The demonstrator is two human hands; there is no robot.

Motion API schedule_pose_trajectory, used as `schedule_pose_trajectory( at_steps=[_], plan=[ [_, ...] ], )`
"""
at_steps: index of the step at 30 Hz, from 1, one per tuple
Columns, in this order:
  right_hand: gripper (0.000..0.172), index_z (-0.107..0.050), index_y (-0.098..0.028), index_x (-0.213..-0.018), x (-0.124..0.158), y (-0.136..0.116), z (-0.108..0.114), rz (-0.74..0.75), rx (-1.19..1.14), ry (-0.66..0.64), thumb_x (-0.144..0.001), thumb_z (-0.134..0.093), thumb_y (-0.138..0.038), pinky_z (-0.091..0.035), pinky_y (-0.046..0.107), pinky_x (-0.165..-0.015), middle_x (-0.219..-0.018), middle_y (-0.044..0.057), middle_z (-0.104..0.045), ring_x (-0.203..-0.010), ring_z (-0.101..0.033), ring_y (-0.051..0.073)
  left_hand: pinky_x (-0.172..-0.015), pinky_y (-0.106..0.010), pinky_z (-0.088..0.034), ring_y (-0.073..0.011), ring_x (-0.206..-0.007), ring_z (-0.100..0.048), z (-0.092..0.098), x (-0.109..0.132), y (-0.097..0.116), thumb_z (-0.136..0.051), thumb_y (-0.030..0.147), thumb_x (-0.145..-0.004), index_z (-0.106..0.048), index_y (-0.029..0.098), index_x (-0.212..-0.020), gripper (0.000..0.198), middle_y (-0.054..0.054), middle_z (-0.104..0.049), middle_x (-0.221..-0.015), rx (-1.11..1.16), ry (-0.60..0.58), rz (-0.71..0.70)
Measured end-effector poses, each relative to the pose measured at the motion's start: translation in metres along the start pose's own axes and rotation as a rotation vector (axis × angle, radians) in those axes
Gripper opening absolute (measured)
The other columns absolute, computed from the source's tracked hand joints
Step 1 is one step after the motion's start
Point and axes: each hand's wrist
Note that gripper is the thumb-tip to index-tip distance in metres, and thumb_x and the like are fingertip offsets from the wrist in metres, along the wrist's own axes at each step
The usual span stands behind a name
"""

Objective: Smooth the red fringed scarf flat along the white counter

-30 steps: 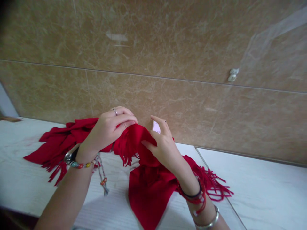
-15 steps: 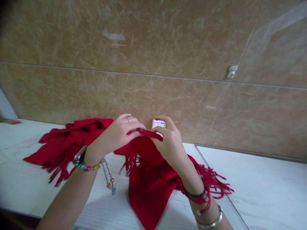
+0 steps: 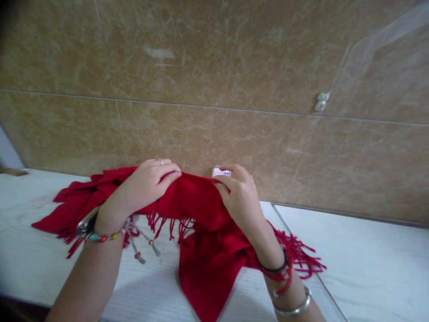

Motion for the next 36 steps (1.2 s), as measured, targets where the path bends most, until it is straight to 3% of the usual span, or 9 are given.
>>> schedule_pose_trajectory(
  at_steps=[4,7,10,16,21,25,28,31,36],
  plan=[
    [0.015,-0.067,-0.022,-0.075,0.0,0.0,0.0,0.008,0.016,-0.023,-0.078,-0.053,-0.022,-0.046,0.036,-0.072,-0.09,0.006,-0.06,-0.081,-0.058,0.02,-0.075,-0.03,-0.042,-0.0159,-0.074,-0.057,0.004,0.002,-0.006,-0.039,0.021,-0.088,-0.061,0.015,-0.079,0.024,-0.003,-0.061,-0.077,0.002,-0.003,0.038],
    [0.014,-0.067,-0.022,-0.073,0.0,-0.003,0.0,0.009,0.001,-0.019,-0.078,-0.053,-0.02,-0.046,0.033,-0.072,-0.088,0.005,-0.06,-0.08,-0.058,0.018,-0.08,-0.029,-0.042,-0.0163,-0.087,-0.057,0.001,0.002,0.0,-0.048,0.026,-0.085,-0.059,0.017,-0.098,0.019,-0.004,-0.06,-0.094,0.133,0.022,0.032],
    [0.014,-0.066,-0.021,-0.071,0.0,-0.007,0.001,0.005,0.008,-0.008,-0.076,-0.054,-0.019,-0.046,0.034,-0.071,-0.087,0.005,-0.059,-0.079,-0.058,0.019,-0.083,-0.029,-0.041,-0.0167,-0.096,-0.055,-0.008,-0.002,0.015,-0.059,0.029,-0.078,-0.051,0.021,-0.112,0.036,-0.003,-0.059,-0.106,0.271,-0.021,-0.045],
    [0.014,-0.067,-0.02,-0.074,0.0,0.003,0.0,-0.013,0.064,-0.016,-0.074,-0.053,-0.017,-0.046,0.037,-0.075,-0.091,0.006,-0.059,-0.084,-0.057,0.021,-0.075,-0.028,-0.042,-0.0138,-0.077,-0.057,-0.016,-0.01,0.027,-0.05,0.015,-0.083,-0.06,0.017,-0.081,0.011,-0.001,-0.063,-0.08,0.233,0.026,-0.043],
    [0.014,-0.066,-0.02,-0.073,0.0,0.009,-0.003,-0.027,0.053,-0.051,-0.076,-0.053,-0.019,-0.045,0.041,-0.078,-0.095,0.008,-0.059,-0.088,-0.057,0.022,-0.078,-0.032,-0.04,-0.0161,-0.076,-0.056,-0.004,-0.006,0.011,-0.046,0.014,-0.084,-0.058,0.015,-0.078,0.014,-0.002,-0.062,-0.078,0.076,0.07,0.042],
    [0.012,-0.065,-0.02,-0.07,0.001,-0.001,-0.007,-0.008,-0.001,-0.065,-0.077,-0.055,-0.023,-0.045,0.039,-0.079,-0.095,0.008,-0.06,-0.089,-0.057,0.022,-0.08,-0.033,-0.04,-0.0175,-0.083,-0.056,-0.004,-0.001,0.008,-0.046,0.017,-0.084,-0.057,0.016,-0.086,0.011,-0.004,-0.061,-0.087,0.039,-0.003,0.102],
    [0.014,-0.064,-0.021,-0.07,0.002,-0.006,-0.009,0.004,-0.017,-0.071,-0.077,-0.052,-0.019,-0.044,0.039,-0.081,-0.096,0.008,-0.059,-0.091,-0.057,0.022,-0.082,-0.033,-0.039,-0.0171,-0.089,-0.057,-0.012,-0.002,0.015,-0.053,0.024,-0.081,-0.054,0.019,-0.099,0.018,-0.003,-0.061,-0.098,0.174,-0.11,0.021],
    [0.015,-0.065,-0.022,-0.071,0.003,-0.005,-0.009,-0.011,0.002,-0.046,-0.077,-0.051,-0.018,-0.044,0.04,-0.081,-0.094,0.007,-0.06,-0.09,-0.057,0.021,-0.084,-0.034,-0.037,-0.0155,-0.081,-0.059,-0.018,-0.004,0.021,-0.05,0.018,-0.083,-0.057,0.019,-0.088,0.009,-0.001,-0.065,-0.086,0.192,-0.192,-0.03],
    [0.015,-0.065,-0.022,-0.071,0.003,0.005,-0.01,-0.041,0.018,-0.072,-0.076,-0.051,-0.019,-0.044,0.041,-0.08,-0.096,0.007,-0.06,-0.087,-0.057,0.021,-0.079,-0.032,-0.039,-0.0163,-0.08,-0.057,-0.009,-0.005,0.02,-0.045,0.013,-0.084,-0.058,0.016,-0.079,0.014,-0.002,-0.064,-0.083,0.139,-0.124,0.0]
  ],
)
Point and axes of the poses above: each hand's wrist, its own x-axis away from the middle knuckle, its own z-axis out of the back of the hand, y = z × x
